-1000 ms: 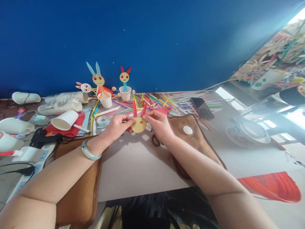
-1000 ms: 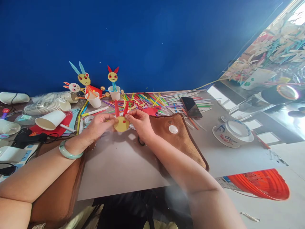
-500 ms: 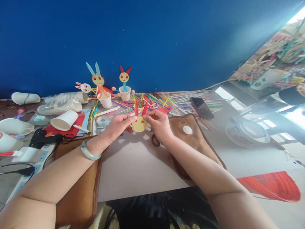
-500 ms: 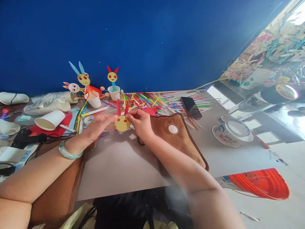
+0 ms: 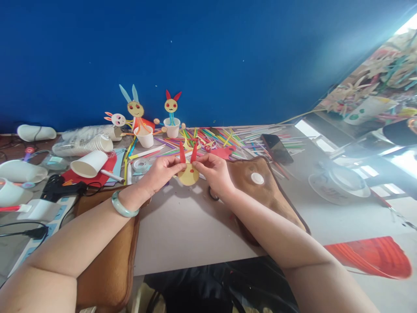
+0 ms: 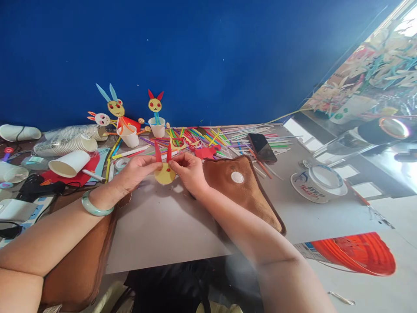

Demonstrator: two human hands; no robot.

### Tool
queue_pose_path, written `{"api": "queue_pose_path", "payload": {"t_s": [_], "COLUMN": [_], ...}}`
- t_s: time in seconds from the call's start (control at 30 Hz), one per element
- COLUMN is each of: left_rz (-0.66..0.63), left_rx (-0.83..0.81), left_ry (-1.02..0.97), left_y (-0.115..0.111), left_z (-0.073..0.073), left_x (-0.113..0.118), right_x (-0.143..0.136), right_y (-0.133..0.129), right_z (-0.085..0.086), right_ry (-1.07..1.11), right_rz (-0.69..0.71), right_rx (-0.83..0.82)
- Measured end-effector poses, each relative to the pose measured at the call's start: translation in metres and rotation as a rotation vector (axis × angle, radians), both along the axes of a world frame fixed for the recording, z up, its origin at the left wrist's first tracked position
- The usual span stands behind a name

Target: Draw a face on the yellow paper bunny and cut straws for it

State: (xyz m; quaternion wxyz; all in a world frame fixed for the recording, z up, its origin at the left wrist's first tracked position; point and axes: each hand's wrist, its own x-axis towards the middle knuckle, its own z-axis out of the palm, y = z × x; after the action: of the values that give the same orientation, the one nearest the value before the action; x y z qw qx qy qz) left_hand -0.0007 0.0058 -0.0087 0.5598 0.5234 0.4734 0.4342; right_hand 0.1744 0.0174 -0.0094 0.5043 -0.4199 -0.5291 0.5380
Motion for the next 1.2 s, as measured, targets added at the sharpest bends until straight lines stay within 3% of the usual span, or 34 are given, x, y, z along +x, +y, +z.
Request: {"api": "queue_pose_path", "payload": {"t_s": [0.23, 0.5, 0.73, 1.0, 1.2], "left_rz": [0.017, 0.034, 0.017, 0.003, 0.024], "left_rx": [-0.007, -0.003, 0.026, -0.033, -0.028], "left_ry": [0.012, 0.056, 0.052, 0.027, 0.073], "left_y": [0.003, -0.001, 0.002, -0.004, 0.0], "left_z": [-0.006, 0.0, -0.007, 0.009, 0.0], "left_x": [-0.003, -0.002, -0.003, 0.001, -0.001], "right_x": [-0.001, -0.002, -0.002, 0.0, -0.001], "right_y": [-0.001, -0.002, -0.002, -0.001, -0.002], "right_z": [-0.002, -0.002, -0.002, 0.002, 0.001], "right_ry": [0.037, 0.025, 0.065, 0.082, 0.064], "right_rz": [0.02, -0.002, 0.048, 0.043, 0.045], "right_rx": [-0.009, 0.013, -0.031, -0.088, -0.065]}}
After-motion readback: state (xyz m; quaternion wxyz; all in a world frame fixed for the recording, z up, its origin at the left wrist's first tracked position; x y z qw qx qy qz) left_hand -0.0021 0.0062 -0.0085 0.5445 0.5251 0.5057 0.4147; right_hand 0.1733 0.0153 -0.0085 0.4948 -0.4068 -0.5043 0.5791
